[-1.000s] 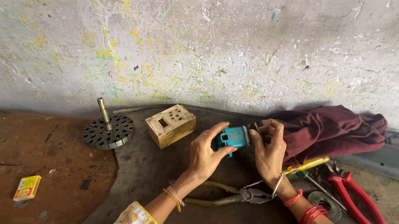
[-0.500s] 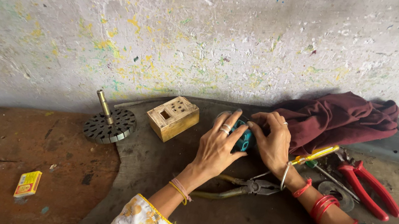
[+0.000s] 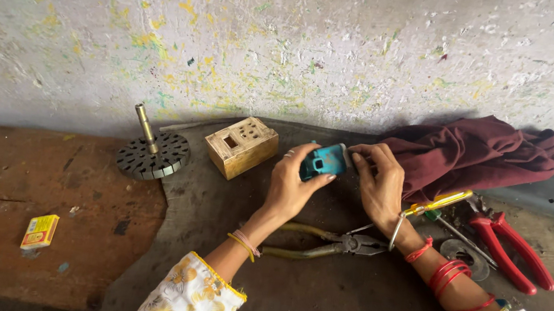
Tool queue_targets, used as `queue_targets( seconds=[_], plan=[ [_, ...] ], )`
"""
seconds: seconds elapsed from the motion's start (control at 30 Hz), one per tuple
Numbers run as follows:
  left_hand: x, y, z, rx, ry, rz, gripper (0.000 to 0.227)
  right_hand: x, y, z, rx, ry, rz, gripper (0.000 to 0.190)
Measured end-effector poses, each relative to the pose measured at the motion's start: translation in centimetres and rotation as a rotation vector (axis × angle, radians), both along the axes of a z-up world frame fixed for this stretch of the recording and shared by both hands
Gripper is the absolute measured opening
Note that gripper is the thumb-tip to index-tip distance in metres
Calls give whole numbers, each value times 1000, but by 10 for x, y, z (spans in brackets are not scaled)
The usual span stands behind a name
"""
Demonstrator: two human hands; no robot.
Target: The person uses a yellow-handled screwdriver to adjust internal components of a small blue electrical device held in the left hand. The device is rotated and repositioned repeatedly while the screwdriver is used to tighten or loosen screws inside.
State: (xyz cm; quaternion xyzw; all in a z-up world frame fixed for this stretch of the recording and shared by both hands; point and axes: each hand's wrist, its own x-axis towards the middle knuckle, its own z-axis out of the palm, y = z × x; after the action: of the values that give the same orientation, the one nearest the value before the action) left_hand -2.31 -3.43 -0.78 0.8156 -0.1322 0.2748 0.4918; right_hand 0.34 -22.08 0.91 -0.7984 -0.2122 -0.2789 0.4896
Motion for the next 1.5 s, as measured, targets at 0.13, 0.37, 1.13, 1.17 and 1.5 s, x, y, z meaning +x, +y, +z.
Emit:
queue_targets(
  seconds=[0.13, 0.37, 1.13, 1.17, 1.5],
  plan=[
    [2, 5, 1, 4, 21, 29, 61, 1, 1, -2, 65, 156, 8, 12],
    [-15, -2, 16, 169, 27, -17, 67, -2, -3, -1, -16, -1, 44, 16],
    [14, 20, -6, 38, -105, 120, 56, 10, -24, 21, -468, 39, 136, 14],
    [12, 19, -5, -7, -42, 88, 54, 14, -32, 27, -487, 180, 277, 15],
    [8, 16, -4, -71, 71, 46, 59, 24, -57, 29, -919, 679, 636, 28]
  ],
)
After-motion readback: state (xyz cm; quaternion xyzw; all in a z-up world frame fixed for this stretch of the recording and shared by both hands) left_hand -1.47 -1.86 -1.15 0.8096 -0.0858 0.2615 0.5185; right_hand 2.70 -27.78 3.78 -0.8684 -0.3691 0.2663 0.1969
